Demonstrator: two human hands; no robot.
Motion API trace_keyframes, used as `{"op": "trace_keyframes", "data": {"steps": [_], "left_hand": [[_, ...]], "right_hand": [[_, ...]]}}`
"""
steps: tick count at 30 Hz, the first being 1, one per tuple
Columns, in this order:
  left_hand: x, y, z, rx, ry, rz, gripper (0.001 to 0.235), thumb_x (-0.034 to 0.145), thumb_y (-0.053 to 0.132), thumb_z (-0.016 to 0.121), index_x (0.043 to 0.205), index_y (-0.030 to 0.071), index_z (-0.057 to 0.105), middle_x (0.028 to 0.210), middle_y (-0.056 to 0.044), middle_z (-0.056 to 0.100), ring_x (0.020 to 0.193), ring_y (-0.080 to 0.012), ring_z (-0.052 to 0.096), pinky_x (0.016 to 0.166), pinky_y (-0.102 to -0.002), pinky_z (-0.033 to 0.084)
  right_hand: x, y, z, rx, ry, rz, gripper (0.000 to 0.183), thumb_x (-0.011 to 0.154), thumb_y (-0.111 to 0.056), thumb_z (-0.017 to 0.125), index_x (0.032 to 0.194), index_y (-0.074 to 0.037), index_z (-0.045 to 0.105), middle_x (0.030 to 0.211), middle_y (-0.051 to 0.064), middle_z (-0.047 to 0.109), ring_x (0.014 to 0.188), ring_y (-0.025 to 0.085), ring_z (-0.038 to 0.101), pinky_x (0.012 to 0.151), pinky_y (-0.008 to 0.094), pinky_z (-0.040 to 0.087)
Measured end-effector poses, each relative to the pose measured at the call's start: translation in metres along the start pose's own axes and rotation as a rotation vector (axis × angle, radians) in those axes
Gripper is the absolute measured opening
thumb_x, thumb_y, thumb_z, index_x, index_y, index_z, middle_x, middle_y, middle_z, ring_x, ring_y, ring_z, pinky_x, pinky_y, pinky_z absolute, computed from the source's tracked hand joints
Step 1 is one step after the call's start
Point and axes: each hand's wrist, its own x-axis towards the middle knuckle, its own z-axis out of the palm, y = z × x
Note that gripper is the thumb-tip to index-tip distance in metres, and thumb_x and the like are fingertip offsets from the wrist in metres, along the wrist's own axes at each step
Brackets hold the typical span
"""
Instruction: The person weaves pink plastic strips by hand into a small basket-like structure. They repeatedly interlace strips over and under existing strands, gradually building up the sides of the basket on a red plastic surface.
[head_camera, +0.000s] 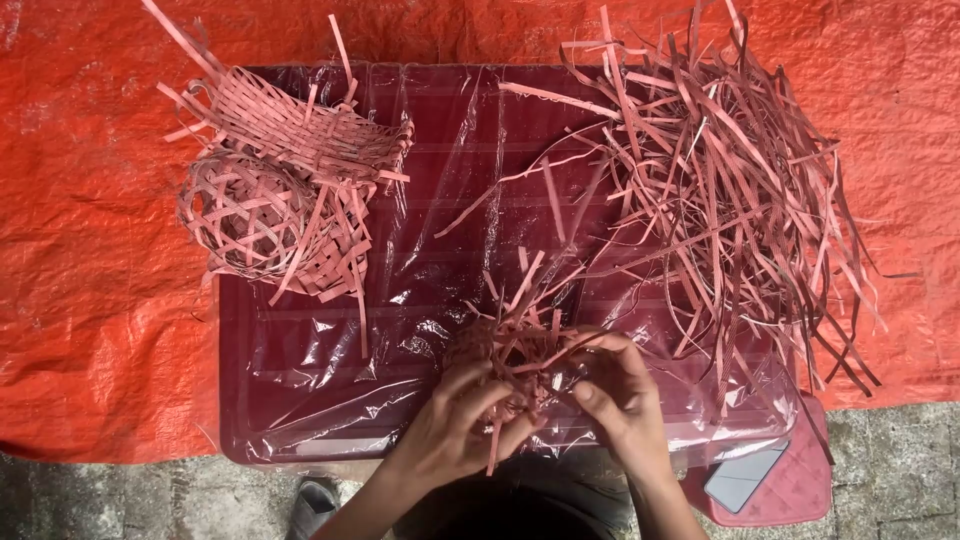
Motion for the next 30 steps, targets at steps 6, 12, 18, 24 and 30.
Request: {"op": "trace_keyframes", "data": {"steps": [6, 12, 18, 24, 30], "left_hand": [[0.002, 0.002, -0.022, -0.343, 0.045, 0.045, 0.071, 0.087, 0.003, 0.058, 0.139, 0.026, 0.015, 0.145, -0.017, 0.015, 0.135, -0.0354, 0.02, 0.108, -0.054, 0.036], [-0.039, -0.017, -0.016, -0.061, 0.166, -0.036, 0.039, 0.074, -0.003, 0.062, 0.106, 0.02, 0.06, 0.139, -0.013, 0.018, 0.13, -0.0339, 0.026, 0.108, -0.049, 0.037], [-0.028, -0.011, -0.013, -0.508, 0.411, -0.354, 0.018, 0.083, 0.0, 0.052, 0.1, 0.003, 0.051, 0.118, -0.014, 0.043, 0.091, -0.0186, 0.054, 0.057, -0.019, 0.057], [-0.008, -0.005, -0.006, -0.452, 0.477, -0.274, 0.038, 0.081, -0.015, 0.048, 0.114, 0.003, 0.051, 0.124, -0.01, 0.047, 0.119, -0.02, 0.048, 0.103, -0.031, 0.045], [0.001, -0.001, -0.012, -0.495, 0.454, -0.328, 0.029, 0.084, -0.003, 0.052, 0.112, 0.004, 0.054, 0.121, -0.013, 0.05, 0.112, -0.0224, 0.053, 0.094, -0.028, 0.05]], "right_hand": [[-0.005, 0.01, 0.002, -0.222, -0.181, -0.036, 0.046, 0.075, -0.009, 0.062, 0.118, -0.005, 0.045, 0.115, 0.01, 0.052, 0.108, 0.022, 0.052, 0.093, 0.038, 0.05], [0.006, 0.007, 0.002, -0.263, -0.105, -0.044, 0.034, 0.083, -0.016, 0.053, 0.116, -0.008, 0.047, 0.121, 0.012, 0.051, 0.092, 0.022, 0.064, 0.081, 0.037, 0.058], [0.03, -0.018, 0.021, -0.287, -0.066, -0.007, 0.036, 0.086, -0.022, 0.047, 0.12, -0.01, 0.047, 0.128, 0.01, 0.05, 0.121, 0.025, 0.047, 0.102, 0.041, 0.038], [0.028, 0.002, 0.02, -0.329, -0.067, -0.07, 0.04, 0.089, -0.036, 0.041, 0.12, -0.013, 0.049, 0.127, 0.01, 0.051, 0.121, 0.028, 0.048, 0.1, 0.043, 0.041], [0.03, 0.001, 0.018, -0.338, 0.0, 0.019, 0.04, 0.085, -0.037, 0.044, 0.113, -0.01, 0.054, 0.115, 0.009, 0.057, 0.089, 0.019, 0.064, 0.066, 0.03, 0.061]]}}
